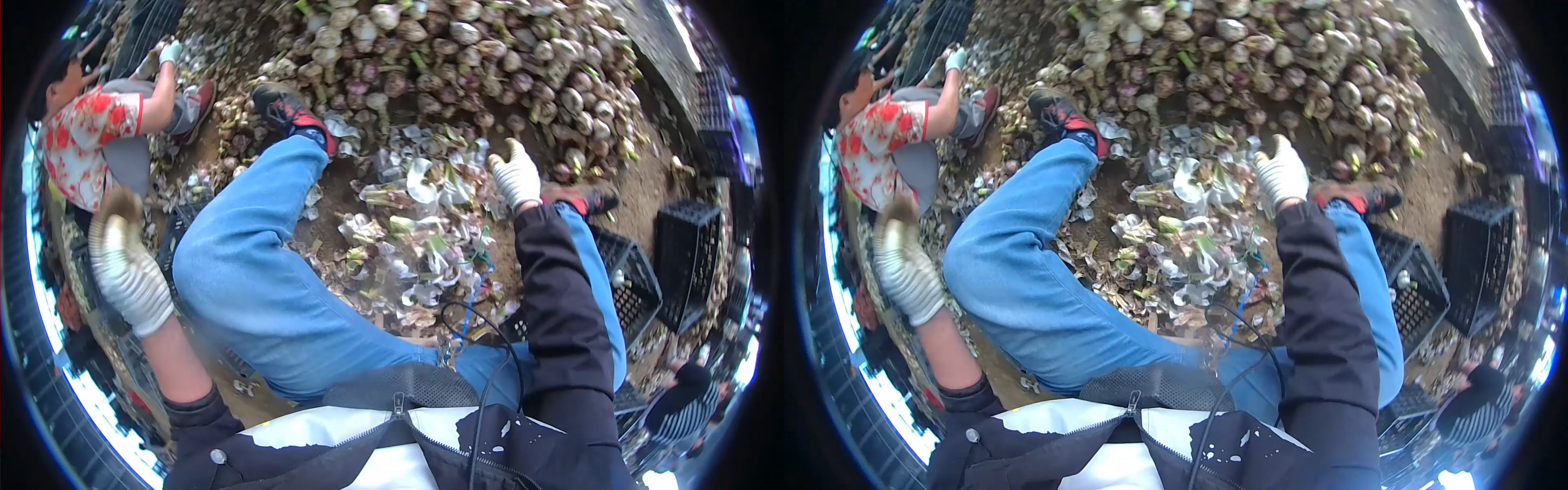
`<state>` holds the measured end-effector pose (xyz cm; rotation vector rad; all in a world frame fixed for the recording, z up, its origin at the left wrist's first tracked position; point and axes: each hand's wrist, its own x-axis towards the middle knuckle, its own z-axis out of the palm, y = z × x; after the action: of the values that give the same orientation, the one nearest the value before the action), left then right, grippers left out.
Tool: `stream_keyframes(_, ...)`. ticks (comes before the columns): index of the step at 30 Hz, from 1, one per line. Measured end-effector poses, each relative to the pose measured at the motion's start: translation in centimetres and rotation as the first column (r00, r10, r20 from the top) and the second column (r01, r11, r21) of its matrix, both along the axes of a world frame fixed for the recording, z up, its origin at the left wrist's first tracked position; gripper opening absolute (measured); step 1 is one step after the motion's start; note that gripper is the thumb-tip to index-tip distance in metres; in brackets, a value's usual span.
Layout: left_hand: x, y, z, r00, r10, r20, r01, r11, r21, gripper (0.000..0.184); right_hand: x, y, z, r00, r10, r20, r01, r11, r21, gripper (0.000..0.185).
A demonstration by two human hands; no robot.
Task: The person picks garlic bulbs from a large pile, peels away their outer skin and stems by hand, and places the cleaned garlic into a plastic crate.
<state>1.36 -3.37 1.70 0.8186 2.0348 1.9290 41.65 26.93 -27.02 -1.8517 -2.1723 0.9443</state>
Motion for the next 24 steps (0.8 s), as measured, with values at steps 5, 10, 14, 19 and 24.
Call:
stream_keyframes(5, 15.4, 13.6, 1.3, 0.74, -0.648, -0.181, 0.64, 0.761, -0.104, 0.032, -4.9, 6.4, -5.6, 0.978, -0.013, 0.21, 0.048, 0.985, -0.164, 0.08)
stream_keyframes(10, 19.5, 15.1, -4.0, 0.654, -0.737, 0.17, 0.741, 0.578, -0.343, 0.026, -6.9, 9.1, -6.2, 0.953, 0.019, 0.302, 0.052, 0.972, -0.227, 0.065)
stream_keyframes(14, 19.7, 14.9, -5.0, 0.745, -0.624, 0.235, 0.665, 0.672, -0.326, 0.025, -5.7, 8.3, -3.1, 0.982, 0.05, 0.18, 0.006, 0.956, -0.295, 0.048)
stream_keyframes(19, 22.3, 14.9, -6.2, 0.732, -0.412, 0.543, 0.575, 0.801, -0.168, 0.061, -2.8, 0.0, 9.3, 0.861, 0.403, -0.309, -0.272, 0.88, 0.39, 0.024)
stream_keyframes(24, 26.3, 13.1, -7.3, 0.344, -0.59, 0.731, 0.862, 0.507, 0.003, 0.065, 2.5, -9.8, 22.5, 0.727, 0.671, -0.142, -0.391, 0.576, 0.718, 0.032)
